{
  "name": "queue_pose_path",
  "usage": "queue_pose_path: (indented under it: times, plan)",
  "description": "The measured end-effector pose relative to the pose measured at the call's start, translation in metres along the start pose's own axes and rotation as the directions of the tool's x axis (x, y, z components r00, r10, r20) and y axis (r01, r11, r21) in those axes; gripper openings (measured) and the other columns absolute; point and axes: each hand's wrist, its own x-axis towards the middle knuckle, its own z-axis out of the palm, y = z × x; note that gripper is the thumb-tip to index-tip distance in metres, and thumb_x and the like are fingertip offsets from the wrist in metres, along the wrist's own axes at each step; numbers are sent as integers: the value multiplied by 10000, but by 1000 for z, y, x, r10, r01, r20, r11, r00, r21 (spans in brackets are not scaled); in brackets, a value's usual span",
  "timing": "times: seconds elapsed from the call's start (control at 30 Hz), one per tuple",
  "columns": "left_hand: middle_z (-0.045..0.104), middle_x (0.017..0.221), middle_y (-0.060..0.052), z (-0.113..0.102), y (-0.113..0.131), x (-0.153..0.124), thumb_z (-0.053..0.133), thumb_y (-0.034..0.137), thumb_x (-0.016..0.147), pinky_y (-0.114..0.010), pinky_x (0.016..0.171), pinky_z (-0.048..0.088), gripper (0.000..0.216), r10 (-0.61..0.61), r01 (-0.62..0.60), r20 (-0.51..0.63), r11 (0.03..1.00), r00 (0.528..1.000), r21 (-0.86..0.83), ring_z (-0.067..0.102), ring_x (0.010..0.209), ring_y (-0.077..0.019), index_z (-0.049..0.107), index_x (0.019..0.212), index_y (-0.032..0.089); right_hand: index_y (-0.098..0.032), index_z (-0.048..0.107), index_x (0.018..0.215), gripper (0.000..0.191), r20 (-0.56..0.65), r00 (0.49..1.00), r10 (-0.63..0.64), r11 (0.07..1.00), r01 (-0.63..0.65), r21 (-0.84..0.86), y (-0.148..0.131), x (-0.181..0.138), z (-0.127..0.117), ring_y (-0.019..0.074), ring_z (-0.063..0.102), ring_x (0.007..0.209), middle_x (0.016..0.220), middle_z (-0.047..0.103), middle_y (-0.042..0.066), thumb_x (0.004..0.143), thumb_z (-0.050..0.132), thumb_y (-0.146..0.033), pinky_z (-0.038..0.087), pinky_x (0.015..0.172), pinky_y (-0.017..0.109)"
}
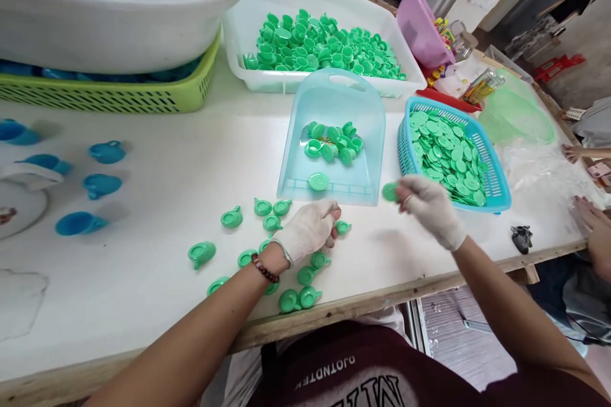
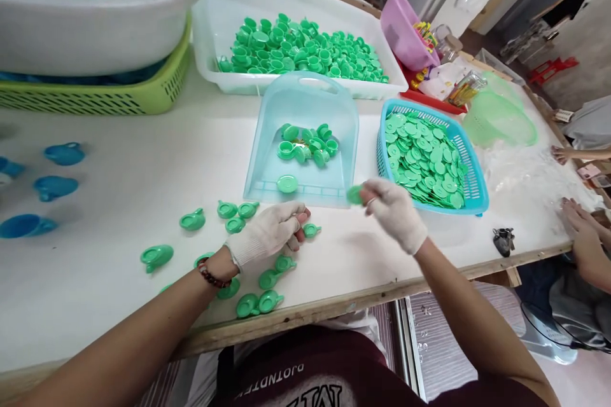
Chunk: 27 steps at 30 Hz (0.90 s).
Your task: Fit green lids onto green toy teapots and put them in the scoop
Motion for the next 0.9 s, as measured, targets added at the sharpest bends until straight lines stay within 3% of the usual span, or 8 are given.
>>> queue_pose_path:
  times: [0.03, 0.1, 0.2, 0.37, 0.63, 0.77, 0.9]
  plan:
    - [590, 621, -10, 0, -1, 1, 387, 294, 915, -215, 458, 432, 165, 8, -8, 11, 999, 1000, -39, 553, 472, -118, 459, 808, 189, -195, 604, 962, 231, 148, 987, 63, 988, -83, 130, -4, -9, 21, 156, 584, 616, 737, 614, 25, 878, 526, -396, 487, 570, 284]
    - [589, 618, -11, 1, -3, 4, 395, 280, 906, -226, 453, 444, 159, 15, -13, 26, 997, 1000, -76, 555, 473, -124, 453, 789, 190, -192, 575, 947, 204, 331, 936, 116, 937, -214, 278, -7, -18, 58, 122, 563, 544, 687, 593, -2, 871, 539, -378, 478, 524, 253]
    - [571, 581, 4, 2, -6, 8, 461, 230, 858, -228, 458, 452, 89, 6, -5, 25, 999, 1000, -40, 568, 492, -134, 480, 782, 189, -190, 539, 922, 181, 415, 898, 146, 885, -306, 351, -3, -18, 87, 100, 551, 496, 645, 579, -26, 859, 557, -359, 466, 481, 224]
    - [610, 612, -3, 2, -8, 10, 480, 137, 802, -220, 488, 465, 58, -11, 12, -20, 998, 1000, 62, 638, 580, -159, 516, 792, 182, -191, 505, 927, 195, 504, 843, 186, 872, -378, 311, -3, -9, 85, 94, 563, 453, 614, 579, -39, 865, 567, -365, 435, 410, 186]
    - [576, 677, 13, 5, 4, 7, 453, 71, 808, -170, 450, 418, 113, -45, 57, -81, 986, 996, 157, 608, 537, -106, 500, 806, 173, -214, 422, 933, 185, 668, 680, 302, 848, -512, 137, -8, 4, 79, 105, 558, 397, 526, 563, -69, 892, 565, -324, 419, 364, 163]
    - [562, 630, 19, 5, 1, 5, 442, 69, 817, -176, 469, 414, 120, 25, -14, -51, 978, 998, 206, 582, 536, -102, 490, 803, 178, -197, 423, 919, 222, 758, 589, 281, 835, -540, 111, -17, 15, 72, 106, 601, 457, 581, 633, -22, 904, 567, -365, 468, 418, 167]
    - [582, 658, 20, 0, -3, 3, 481, 136, 834, -203, 514, 405, 64, 81, -75, -16, 968, 997, 239, 563, 568, -108, 513, 865, 181, -198, 419, 873, 207, 752, 588, 298, 854, -517, 66, -22, 19, 71, 103, 587, 432, 567, 634, -18, 919, 547, -353, 465, 405, 170]
